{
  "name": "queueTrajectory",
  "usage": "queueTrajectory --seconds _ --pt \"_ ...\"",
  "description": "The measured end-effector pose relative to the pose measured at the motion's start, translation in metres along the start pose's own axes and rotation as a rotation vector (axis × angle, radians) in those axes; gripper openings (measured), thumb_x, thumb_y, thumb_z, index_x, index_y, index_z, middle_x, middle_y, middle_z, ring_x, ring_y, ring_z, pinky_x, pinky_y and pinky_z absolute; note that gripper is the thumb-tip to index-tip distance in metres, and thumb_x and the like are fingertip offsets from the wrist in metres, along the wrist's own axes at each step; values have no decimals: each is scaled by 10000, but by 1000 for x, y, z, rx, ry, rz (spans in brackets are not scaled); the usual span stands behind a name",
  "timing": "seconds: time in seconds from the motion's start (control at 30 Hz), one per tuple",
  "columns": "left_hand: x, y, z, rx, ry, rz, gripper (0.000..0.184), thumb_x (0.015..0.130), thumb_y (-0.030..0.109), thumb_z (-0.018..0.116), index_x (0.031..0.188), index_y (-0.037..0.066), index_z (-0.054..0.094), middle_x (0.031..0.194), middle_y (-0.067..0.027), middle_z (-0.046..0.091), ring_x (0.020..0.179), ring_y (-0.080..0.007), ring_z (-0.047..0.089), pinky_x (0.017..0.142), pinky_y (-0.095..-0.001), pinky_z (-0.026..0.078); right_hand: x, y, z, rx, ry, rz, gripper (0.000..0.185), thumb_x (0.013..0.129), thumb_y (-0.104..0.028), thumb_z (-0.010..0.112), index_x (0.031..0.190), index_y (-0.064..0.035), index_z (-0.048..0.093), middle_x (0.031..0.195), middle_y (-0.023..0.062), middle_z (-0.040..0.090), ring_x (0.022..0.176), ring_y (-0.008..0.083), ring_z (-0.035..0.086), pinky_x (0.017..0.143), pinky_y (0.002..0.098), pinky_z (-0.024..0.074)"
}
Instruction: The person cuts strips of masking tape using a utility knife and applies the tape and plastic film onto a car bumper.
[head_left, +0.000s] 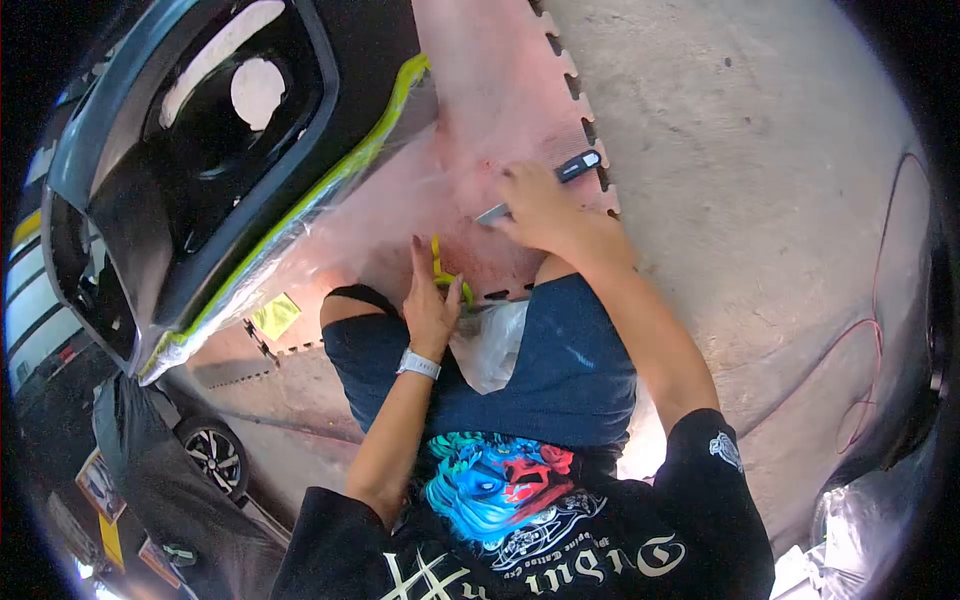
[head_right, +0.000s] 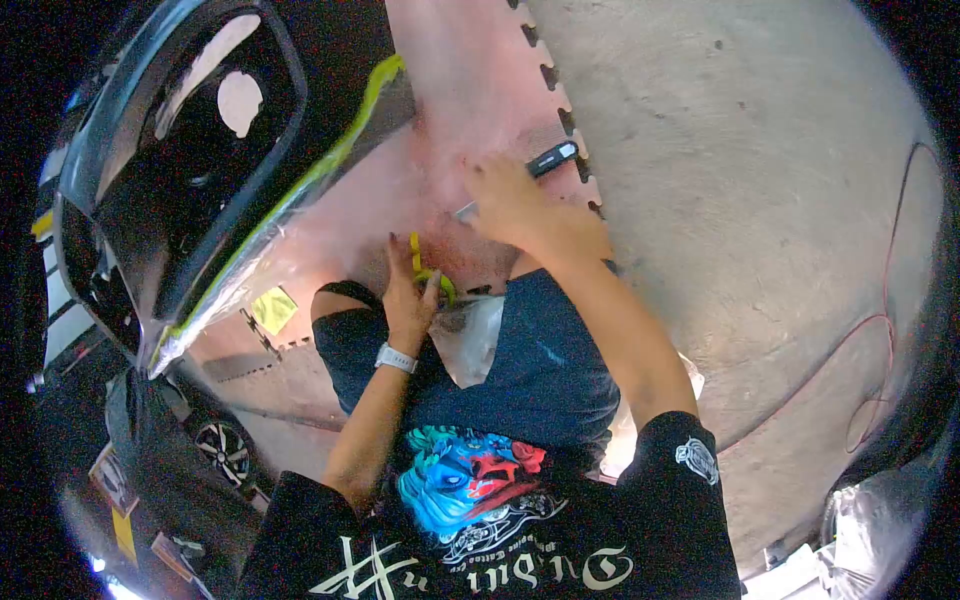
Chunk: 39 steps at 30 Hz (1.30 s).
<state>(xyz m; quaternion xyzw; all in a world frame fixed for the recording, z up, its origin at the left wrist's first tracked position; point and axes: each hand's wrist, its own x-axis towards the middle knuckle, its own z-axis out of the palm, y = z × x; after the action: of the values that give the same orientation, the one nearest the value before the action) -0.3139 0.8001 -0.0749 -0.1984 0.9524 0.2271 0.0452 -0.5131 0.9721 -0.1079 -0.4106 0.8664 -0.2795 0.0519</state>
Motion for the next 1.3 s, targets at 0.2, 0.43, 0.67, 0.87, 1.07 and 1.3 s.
queueTrajectory --seconds 0.2,0.43,0.67,0.87,1.07,1.3 --pt "-7 18 -46 -785 67 -84 1024 885 76 749 1640 69 56 1156 -137 690 739 -121 664 632 -249 528 10 -74 -12 865 -294 216 380 866 -265 774 1105 2 644 1017 151 652 948 273 643 850 367 523" --pt "-40 -4 -83 -812 79 -44 1059 859 129 796 1623 29 71 1168 -133 699 691 -134 661 631 -278 548 -3 -137 -29 687 -76 124 166 890 -155 721 925 2 681 894 153 667 841 252 660 741 368 513" --pt "17 -101 -56 -2182 279 -658 446 933 170 753 1310 10 576 978 -72 663 765 -200 649 678 -322 559 -29 -209 -62 492 22 315 76 953 -89 686 934 -23 654 876 -23 573 791 82 509 727 228 430" --pt "82 -166 -36 -2190 163 -253 227 879 106 794 994 -30 653 862 -83 662 776 -196 660 724 -343 594 -37 -236 -65 648 -145 279 44 963 -46 680 946 -22 647 952 -1 589 889 87 532 806 232 436" --pt "76 -209 -98 -2018 730 -219 73 898 38 748 942 21 693 876 -76 692 792 -167 667 781 -313 587 -13 -253 -64 621 -164 251 32 950 4 678 954 -10 650 1003 34 621 954 134 574 871 265 452" --pt "85 -227 -144 -1899 930 43 97 906 24 721 988 -3 677 929 -63 688 859 -166 670 790 -305 575 21 -282 -50 425 -273 19 86 897 33 703 960 4 651 989 83 654 933 187 612 866 298 476"
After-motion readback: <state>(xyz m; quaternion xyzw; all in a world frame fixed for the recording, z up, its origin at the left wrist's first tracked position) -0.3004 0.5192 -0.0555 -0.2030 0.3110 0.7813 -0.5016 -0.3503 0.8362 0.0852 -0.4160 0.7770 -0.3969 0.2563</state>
